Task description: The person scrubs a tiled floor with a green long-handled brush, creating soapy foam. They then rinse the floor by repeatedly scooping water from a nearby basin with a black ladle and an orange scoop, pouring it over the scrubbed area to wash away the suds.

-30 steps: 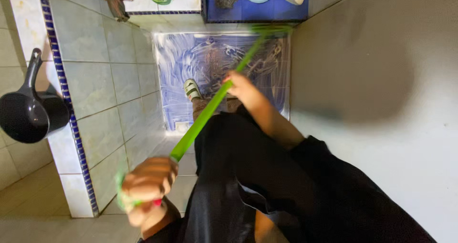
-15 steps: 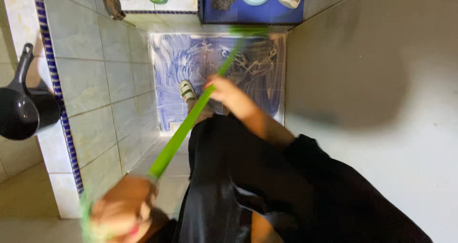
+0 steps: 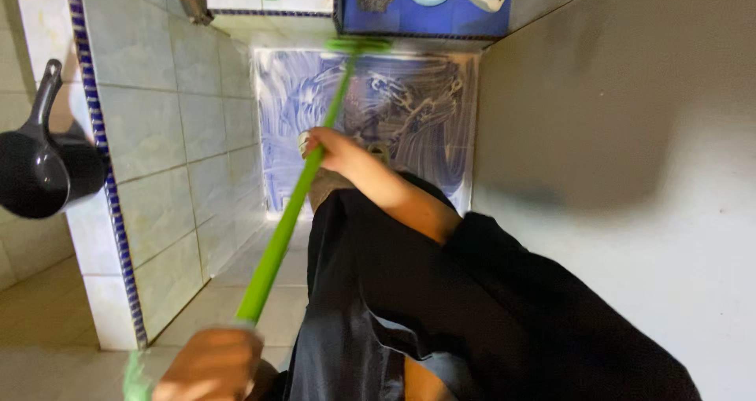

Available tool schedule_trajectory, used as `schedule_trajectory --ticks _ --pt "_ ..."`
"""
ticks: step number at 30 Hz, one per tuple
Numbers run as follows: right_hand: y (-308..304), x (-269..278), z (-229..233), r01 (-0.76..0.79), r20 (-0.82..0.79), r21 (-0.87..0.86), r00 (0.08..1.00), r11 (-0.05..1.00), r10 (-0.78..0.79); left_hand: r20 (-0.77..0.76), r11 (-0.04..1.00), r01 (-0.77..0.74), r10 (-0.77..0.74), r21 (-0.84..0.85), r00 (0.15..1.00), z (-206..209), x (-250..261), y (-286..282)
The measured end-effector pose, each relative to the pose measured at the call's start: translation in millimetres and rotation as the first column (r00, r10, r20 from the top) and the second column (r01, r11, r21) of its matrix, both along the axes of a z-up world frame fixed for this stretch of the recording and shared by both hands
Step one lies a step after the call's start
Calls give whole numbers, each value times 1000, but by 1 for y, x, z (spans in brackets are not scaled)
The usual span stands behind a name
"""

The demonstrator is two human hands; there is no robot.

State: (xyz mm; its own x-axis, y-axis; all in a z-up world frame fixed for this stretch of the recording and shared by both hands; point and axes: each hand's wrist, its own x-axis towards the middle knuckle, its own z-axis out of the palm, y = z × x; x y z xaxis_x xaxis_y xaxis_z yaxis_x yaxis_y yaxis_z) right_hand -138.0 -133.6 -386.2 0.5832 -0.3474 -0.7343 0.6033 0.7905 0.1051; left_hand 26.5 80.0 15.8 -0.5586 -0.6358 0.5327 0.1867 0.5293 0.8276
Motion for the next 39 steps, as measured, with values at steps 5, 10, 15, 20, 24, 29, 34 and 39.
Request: schedule_trajectory --ticks 5,10,15,20,24,29,34,39 --pt "-36 -126 -16 90 -256 -7 963 996 -89 -158 811 -321 444 489 882 -15 -68 -71" --pt "-58 -104 -20 73 -217 -20 973 997 -76 -89 888 -309 357 341 930 -9 -76 -117" --pt "-73 -99 -28 -123 -357 53 924 991 134 -59 892 -334 367 307 928 -13 -83 -140" --pt "-62 -161 -32 -628 -648 -40 609 778 458 -131 971 -201 218 133 967 -28 -111 -162" --pt "-49 -243 -24 -862 -912 -40 238 505 335 -108 907 -320 359 274 927 -36 -116 -161" --pt "-57 -300 12 -982 -964 174 -156 -68 -215 -137 898 -243 310 366 941 -41 -104 -177" --pt "-79 -246 65 -999 -969 5 4 -38 -248 -235 892 -193 308 410 922 -47 -100 -190" --pt "-92 -175 72 -946 -822 -268 322 -181 -470 -150 943 -176 225 284 963 -40 -104 -197"
